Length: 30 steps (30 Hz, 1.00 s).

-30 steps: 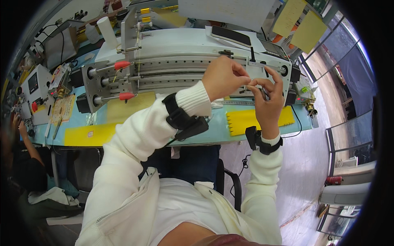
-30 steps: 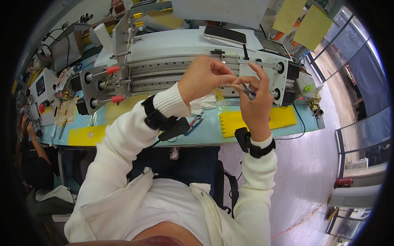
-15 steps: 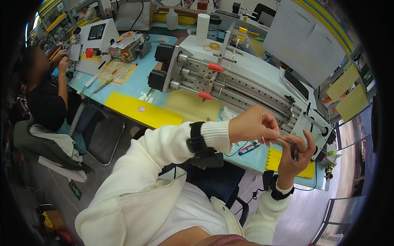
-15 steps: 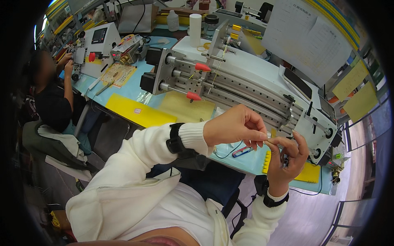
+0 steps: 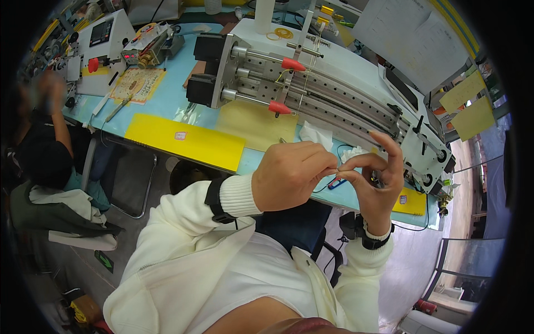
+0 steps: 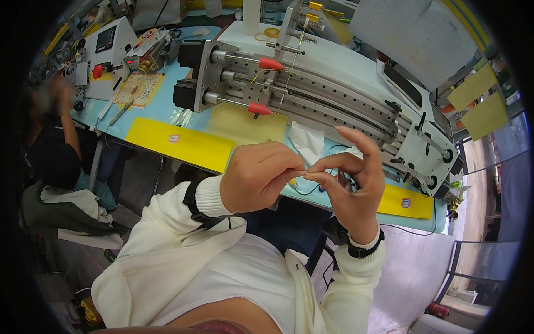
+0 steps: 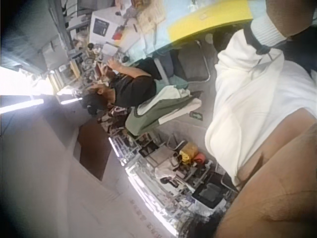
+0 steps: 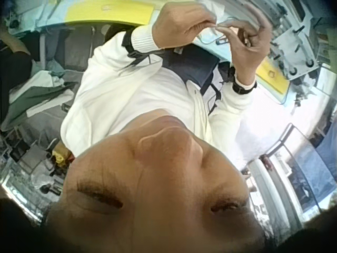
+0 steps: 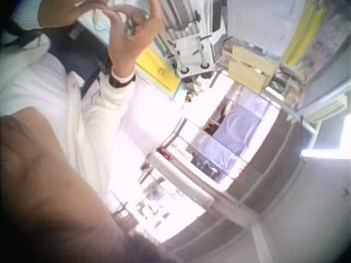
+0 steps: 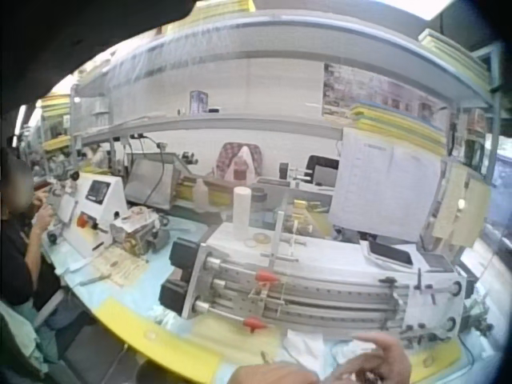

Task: The person uses pliers to strip and cut thin wires, then threads them through a fixture on a benchtop machine. The person repeats this cycle multiple times, handling small wire segments and placing them into the device.

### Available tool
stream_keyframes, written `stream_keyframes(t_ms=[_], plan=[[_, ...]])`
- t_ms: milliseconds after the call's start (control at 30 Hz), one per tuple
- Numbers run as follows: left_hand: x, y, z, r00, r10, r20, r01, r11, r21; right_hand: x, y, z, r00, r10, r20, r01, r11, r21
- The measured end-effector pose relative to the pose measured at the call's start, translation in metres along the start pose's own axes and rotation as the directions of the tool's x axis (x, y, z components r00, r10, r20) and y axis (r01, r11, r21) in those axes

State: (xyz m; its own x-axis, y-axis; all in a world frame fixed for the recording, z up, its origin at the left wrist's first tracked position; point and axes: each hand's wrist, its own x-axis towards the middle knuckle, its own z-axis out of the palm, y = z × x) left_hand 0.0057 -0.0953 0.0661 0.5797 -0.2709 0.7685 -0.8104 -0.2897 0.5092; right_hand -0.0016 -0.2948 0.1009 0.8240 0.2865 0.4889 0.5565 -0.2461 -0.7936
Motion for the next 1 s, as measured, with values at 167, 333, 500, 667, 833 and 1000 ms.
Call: stream_keyframes(t_ms=[167, 333, 500, 667, 833, 1000], plan=[[-0.026, -0.002, -0.025, 0.959, -0.28, 0.047, 0.281, 0.915, -0.289, 0.048, 0.018, 0.019, 0.984, 0.149, -0.092, -0.149, 0.989, 0.006], [-0.043, -0.003, -0.038, 0.869, -0.49, 0.069, 0.451, 0.728, -0.516, 0.105, 0.059, 0.046, 0.979, -0.032, -0.2, -0.051, 0.917, -0.394], [-0.058, -0.011, -0.047, 0.783, -0.622, 0.02, 0.497, 0.605, -0.622, 0.121, 0.079, 0.063, 0.974, 0.186, -0.13, -0.221, 0.901, -0.373], [-0.072, -0.025, -0.053, 0.701, -0.702, -0.126, 0.49, 0.603, -0.629, 0.118, 0.071, 0.081, 0.998, -0.048, -0.039, 0.03, 0.931, -0.363], [-0.109, -0.046, -0.073, 0.584, -0.729, -0.356, 0.506, 0.67, -0.543, 0.06, 0.033, 0.116, 0.962, 0.088, 0.257, -0.057, 0.991, -0.124], [-0.17, -0.069, -0.106, 0.419, -0.714, -0.561, 0.603, 0.681, -0.415, 0.0, 0.022, 0.171, 0.859, 0.0, 0.512, -0.042, 0.997, 0.071]])
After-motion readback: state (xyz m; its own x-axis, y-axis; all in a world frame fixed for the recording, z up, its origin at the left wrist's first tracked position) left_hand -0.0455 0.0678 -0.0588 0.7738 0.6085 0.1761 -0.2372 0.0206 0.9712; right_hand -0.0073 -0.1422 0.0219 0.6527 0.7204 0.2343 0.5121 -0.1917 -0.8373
